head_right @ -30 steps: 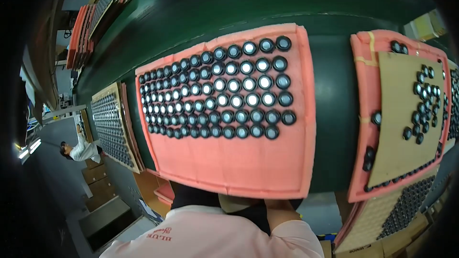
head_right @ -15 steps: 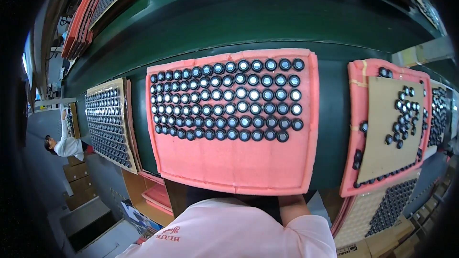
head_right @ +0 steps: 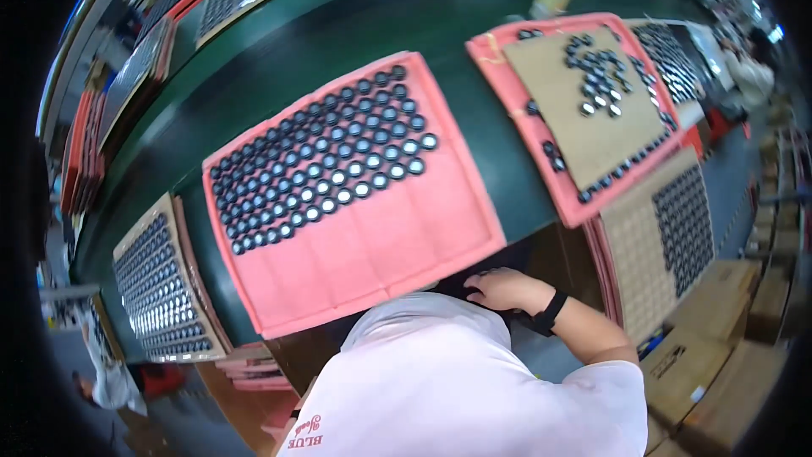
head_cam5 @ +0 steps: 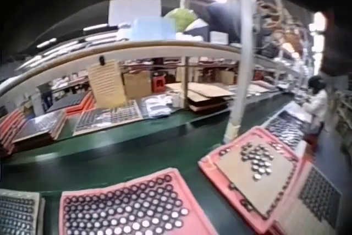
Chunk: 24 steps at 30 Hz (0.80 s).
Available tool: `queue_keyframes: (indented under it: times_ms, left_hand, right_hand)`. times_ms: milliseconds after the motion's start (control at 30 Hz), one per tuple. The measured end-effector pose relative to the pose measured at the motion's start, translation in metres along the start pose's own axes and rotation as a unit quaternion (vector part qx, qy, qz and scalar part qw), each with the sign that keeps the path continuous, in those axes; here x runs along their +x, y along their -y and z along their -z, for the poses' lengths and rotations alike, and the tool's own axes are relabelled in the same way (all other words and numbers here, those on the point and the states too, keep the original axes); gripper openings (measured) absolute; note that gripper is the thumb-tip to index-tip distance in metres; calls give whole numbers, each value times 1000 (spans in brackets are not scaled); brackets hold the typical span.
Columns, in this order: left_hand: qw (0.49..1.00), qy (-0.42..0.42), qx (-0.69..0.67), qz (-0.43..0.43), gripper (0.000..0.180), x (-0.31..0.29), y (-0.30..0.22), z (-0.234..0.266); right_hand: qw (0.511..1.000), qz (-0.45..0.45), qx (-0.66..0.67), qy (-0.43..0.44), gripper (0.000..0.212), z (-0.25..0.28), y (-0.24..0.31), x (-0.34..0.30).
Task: The person picks up two earbuds from a tray, rotates them to inspect different sides, and places them back onto a pink foam tray. This process is repeated for several other earbuds, including moving a piece of cardboard to reach more items.
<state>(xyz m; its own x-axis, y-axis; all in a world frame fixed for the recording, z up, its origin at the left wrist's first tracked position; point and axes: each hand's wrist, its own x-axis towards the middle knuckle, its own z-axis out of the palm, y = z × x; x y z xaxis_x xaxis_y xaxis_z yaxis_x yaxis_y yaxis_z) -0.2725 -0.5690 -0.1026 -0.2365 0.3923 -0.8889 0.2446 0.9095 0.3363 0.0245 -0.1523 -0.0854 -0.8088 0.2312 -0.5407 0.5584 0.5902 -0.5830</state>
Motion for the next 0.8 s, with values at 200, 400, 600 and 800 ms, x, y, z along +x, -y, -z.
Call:
queue_keyframes:
  times_ms: [200,400,600,800]
  left_hand:
    - [982,-39,6,-185,29,6,-84,28]
    - [936,11,-99,-338,13,-35,-207,67]
    - [864,-36,-137,-483,12,-50,-299,109]
    - [814,-33,-193,-547,11,-17,-356,116]
  right_hand:
    - [955,30,201,-215,17,82,-1,-88]
    - [838,-53,150,-522,16,154,-93,-97]
    - [819,-105,-46,-562,23,216,-134,-46]
    - [831,-155,-184,-501,32,226,-168,-28]
